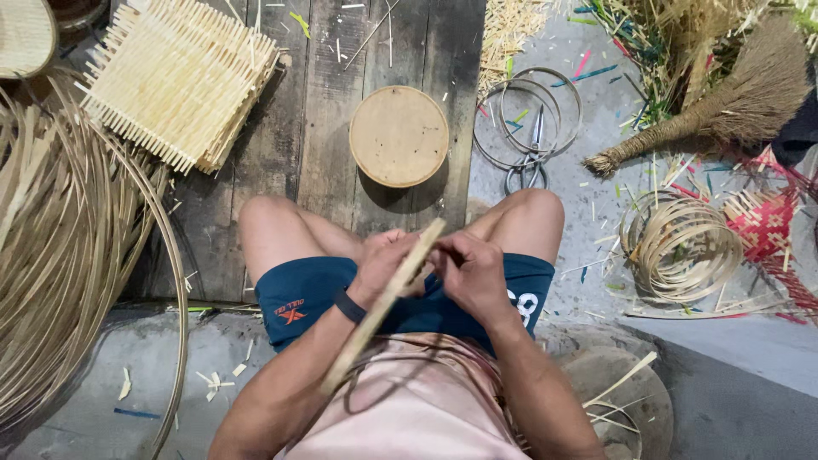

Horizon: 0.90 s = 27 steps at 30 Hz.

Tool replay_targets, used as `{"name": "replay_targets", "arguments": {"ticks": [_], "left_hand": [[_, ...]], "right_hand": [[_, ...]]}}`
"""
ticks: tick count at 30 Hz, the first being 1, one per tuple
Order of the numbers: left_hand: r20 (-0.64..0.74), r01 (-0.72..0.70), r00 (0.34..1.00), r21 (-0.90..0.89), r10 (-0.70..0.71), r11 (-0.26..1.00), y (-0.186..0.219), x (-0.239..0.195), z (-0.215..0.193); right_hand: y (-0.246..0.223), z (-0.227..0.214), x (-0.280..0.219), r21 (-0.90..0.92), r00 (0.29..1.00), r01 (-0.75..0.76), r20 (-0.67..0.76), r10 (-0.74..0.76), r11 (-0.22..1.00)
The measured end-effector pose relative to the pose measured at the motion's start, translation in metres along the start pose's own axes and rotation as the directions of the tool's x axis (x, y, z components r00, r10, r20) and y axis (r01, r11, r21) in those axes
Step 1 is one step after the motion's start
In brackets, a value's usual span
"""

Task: The person sits on the floor and weaves thin bamboo strips into circular rims. They bend the strips into loops, tuck the ends to secure the shape, and use scissors to trim excess material. The finished rims are placed on the floor nearby.

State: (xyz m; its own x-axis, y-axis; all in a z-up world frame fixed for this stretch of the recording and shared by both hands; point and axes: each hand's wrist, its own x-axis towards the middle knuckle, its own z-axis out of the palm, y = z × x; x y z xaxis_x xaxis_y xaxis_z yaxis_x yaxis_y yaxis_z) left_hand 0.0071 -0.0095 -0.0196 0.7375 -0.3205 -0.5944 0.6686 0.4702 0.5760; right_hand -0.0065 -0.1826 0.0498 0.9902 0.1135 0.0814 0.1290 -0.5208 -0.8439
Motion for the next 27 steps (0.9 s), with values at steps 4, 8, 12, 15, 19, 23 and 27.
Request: {"name": "replay_targets", "arguments": {"ticks": [4,8,12,15,19,23,27], "left_hand": [[0.105,-0.459,0.870,0.530,0.482,0.713,0.049,-0.007,0.012],[0.380,-0.704,0.549,0.690,0.744,0.167,0.104,-0.076,0.043],[0.779,-0.836,0.335,0.505,0.530,-0.213,0.127,-0.166,0.086],[0.932,-0.944,0.239,0.289,0.270,-0.160,0.126,-0.159,0.094],[0.986,-0.987,0.156,0.157,0.061,-0.021,0.106,-0.124,0.092],[0.993,-0.992,0.096,0.101,-0.071,0.072,0.099,-0.121,0.094],[0.986,-0.983,0.052,0.078,-0.155,0.166,0.097,-0.123,0.100]], "right_hand": [[0.000,-0.032,0.013,0.438,0.883,-0.462,0.141,0.449,0.771],[-0.049,-0.097,0.002,0.798,0.940,-0.340,0.275,0.200,0.498],[-0.115,-0.149,-0.054,-0.081,0.991,0.120,0.060,-0.115,0.989],[-0.116,-0.154,-0.057,-0.305,0.966,0.259,0.073,-0.248,0.917],[-0.101,-0.150,-0.046,-0.272,0.981,0.176,-0.027,-0.191,0.946],[-0.099,-0.154,-0.038,-0.215,0.979,0.153,-0.101,-0.177,0.965],[-0.100,-0.165,-0.044,-0.177,0.977,0.129,-0.144,-0.156,0.976]]}}
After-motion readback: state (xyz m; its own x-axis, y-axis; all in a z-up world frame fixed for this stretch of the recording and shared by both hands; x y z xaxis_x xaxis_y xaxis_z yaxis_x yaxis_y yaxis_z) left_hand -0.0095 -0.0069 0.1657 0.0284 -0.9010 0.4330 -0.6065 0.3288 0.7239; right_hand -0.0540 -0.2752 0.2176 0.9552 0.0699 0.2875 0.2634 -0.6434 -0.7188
